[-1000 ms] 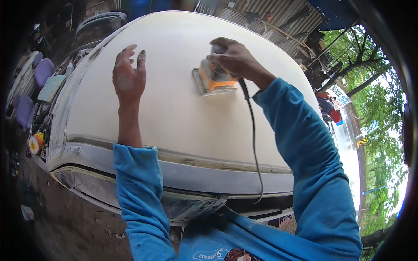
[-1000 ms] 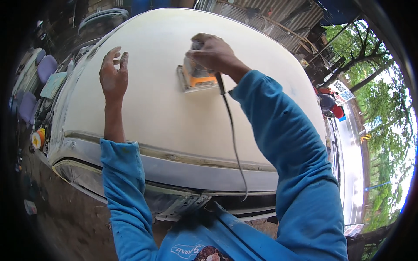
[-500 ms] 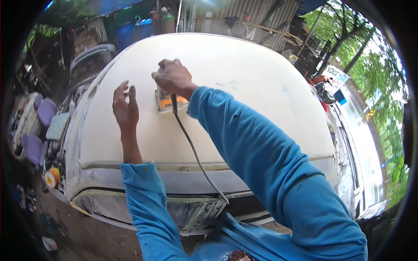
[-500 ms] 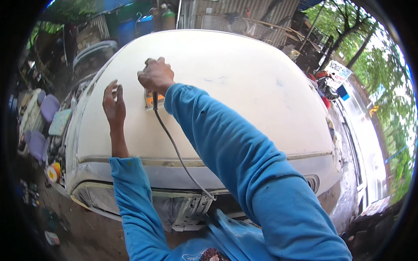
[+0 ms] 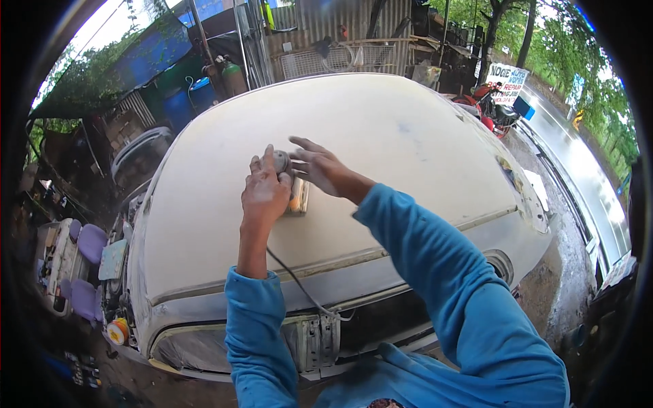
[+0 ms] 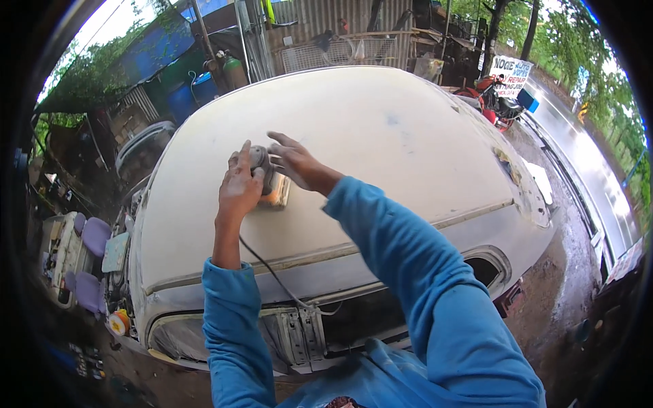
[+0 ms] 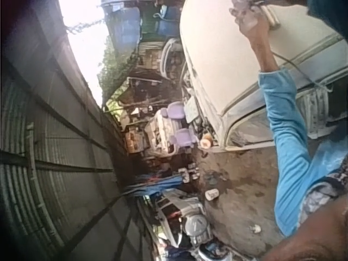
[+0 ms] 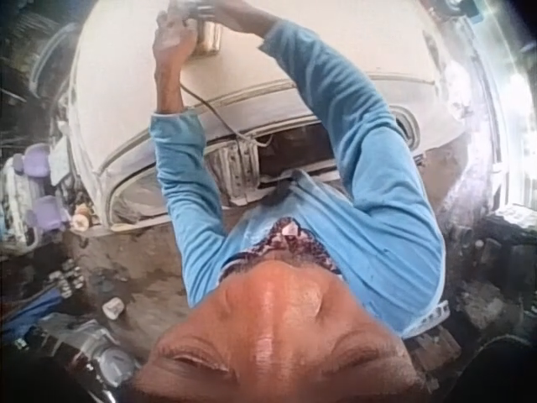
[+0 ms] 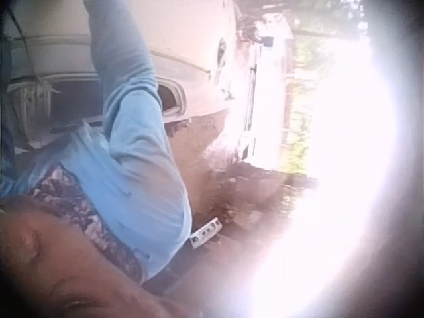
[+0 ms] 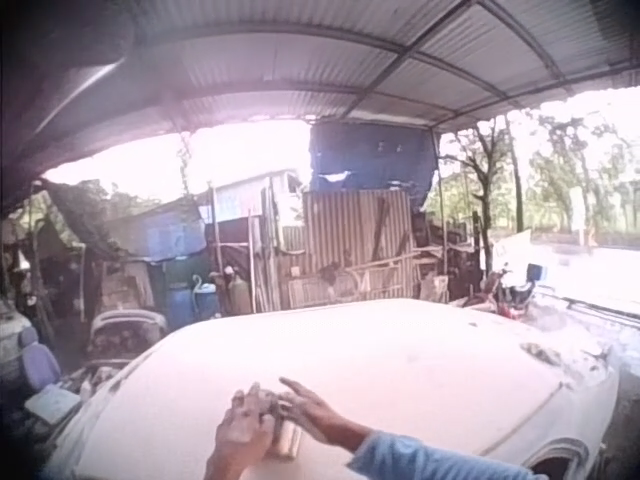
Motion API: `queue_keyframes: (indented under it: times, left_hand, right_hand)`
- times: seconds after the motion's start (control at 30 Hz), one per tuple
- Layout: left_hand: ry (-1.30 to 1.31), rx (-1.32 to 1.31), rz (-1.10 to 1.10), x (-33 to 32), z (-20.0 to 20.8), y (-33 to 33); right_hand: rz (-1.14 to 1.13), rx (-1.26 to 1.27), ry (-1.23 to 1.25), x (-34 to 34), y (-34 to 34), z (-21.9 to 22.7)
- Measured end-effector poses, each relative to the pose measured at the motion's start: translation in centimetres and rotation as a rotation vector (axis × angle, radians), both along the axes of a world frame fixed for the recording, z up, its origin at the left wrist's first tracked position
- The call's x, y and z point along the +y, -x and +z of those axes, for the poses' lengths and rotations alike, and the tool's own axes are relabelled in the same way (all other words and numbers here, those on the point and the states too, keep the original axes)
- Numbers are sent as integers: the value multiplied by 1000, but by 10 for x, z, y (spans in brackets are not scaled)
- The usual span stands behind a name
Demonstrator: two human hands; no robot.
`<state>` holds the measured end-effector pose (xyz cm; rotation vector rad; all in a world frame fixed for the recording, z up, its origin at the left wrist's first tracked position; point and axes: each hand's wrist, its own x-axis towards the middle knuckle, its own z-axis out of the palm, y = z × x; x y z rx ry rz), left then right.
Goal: Sanding the roof of a vehicle using a power sander.
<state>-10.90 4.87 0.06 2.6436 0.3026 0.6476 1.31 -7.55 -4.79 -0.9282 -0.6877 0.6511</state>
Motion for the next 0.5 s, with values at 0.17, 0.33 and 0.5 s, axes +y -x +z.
queue_keyframes:
  times: [0.17,0.33,0.5]
  left_hand:
    - [-144,323,74,-20,20,-5]
    - [-212,281,217,0,18,-16]
    - [-242,313,393,62,16,-24]
  right_hand:
    - [-449,-934,919,-101,-13,-22]
    - [-375,-1218,1380,-131,-17,-48]
    - [-252,-1386,1233,-76,-38,-54]
